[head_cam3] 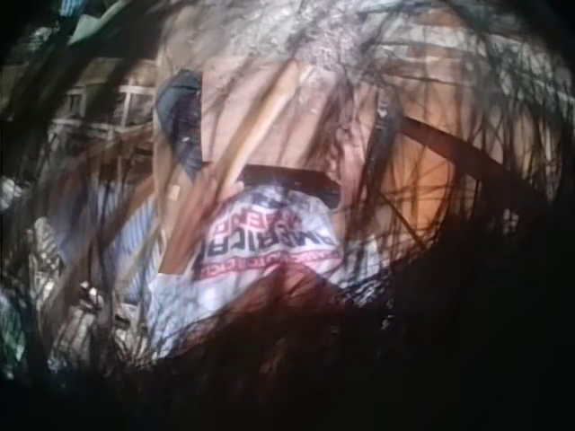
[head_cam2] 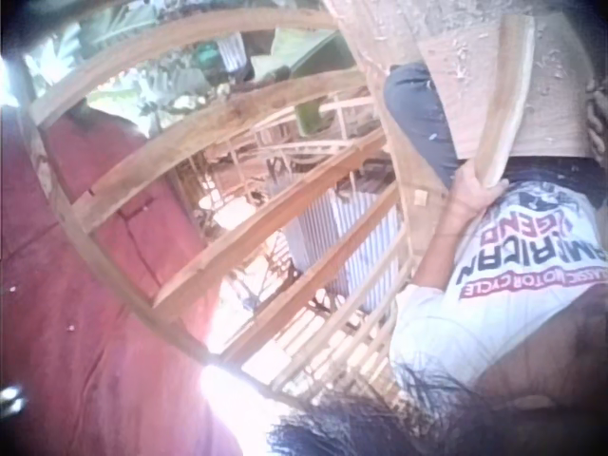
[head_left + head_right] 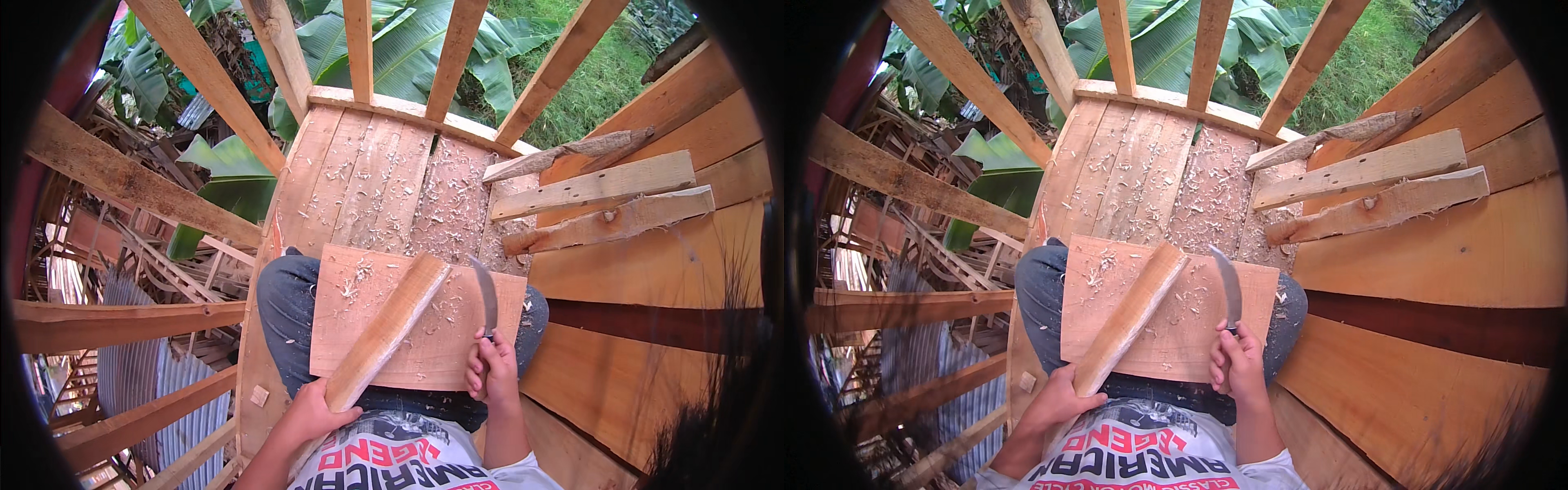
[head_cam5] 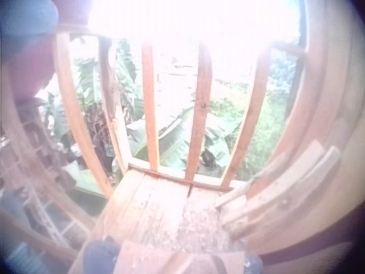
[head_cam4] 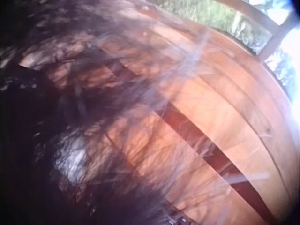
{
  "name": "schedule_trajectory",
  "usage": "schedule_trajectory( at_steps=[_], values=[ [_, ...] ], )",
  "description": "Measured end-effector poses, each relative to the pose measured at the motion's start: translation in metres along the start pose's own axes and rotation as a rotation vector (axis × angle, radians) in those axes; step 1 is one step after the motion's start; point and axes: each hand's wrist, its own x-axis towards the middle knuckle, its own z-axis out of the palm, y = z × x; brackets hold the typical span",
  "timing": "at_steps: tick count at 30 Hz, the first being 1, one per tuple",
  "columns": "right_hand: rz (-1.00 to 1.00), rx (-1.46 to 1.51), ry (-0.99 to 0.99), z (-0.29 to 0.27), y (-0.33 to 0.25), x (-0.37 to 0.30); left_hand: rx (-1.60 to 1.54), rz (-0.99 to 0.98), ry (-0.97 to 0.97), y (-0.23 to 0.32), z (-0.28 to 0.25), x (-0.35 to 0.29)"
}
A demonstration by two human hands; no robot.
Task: The person carves a long, thin piece of wood using a curved knife. They hold the wood on their lap and repeatedly shave off thin layers, creating wood shavings that accumulate on the surface below.
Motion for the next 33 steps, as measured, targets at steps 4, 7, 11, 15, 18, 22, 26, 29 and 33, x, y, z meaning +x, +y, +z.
schedule_trajectory(
  at_steps=[4,7,11,15,18,22,26,29,33],
  values=[
    [-0.103,-0.149,0.059,0.009,-0.001,0.003,0.014,0.007,0.012,-0.001,-0.005,-0.003],
    [-0.075,-0.242,-0.054,0.014,0.002,0.004,-0.200,-0.148,-0.171,0.010,-0.018,-0.005],
    [-0.140,-0.111,-0.068,0.027,0.011,0.005,-0.394,-0.090,-0.370,-0.005,-0.026,-0.003],
    [-0.158,0.014,-0.078,0.033,0.013,0.006,-0.345,0.070,-0.437,0.001,-0.039,-0.008],
    [-0.159,0.034,-0.114,0.035,0.012,0.005,-0.192,0.198,-0.308,0.022,-0.059,-0.007],
    [-0.220,0.139,-0.150,0.030,0.003,0.003,0.191,0.306,0.048,0.088,-0.069,0.002],
    [-0.354,0.212,-0.114,0.031,0.000,0.001,0.510,0.334,0.232,0.135,-0.044,0.012],
    [-0.410,0.215,-0.086,0.035,-0.005,-0.001,0.503,0.380,0.190,0.141,-0.016,0.025],
    [-0.428,0.243,0.042,0.034,-0.008,-0.002,0.478,0.354,0.139,0.152,0.013,0.033]
  ],
)
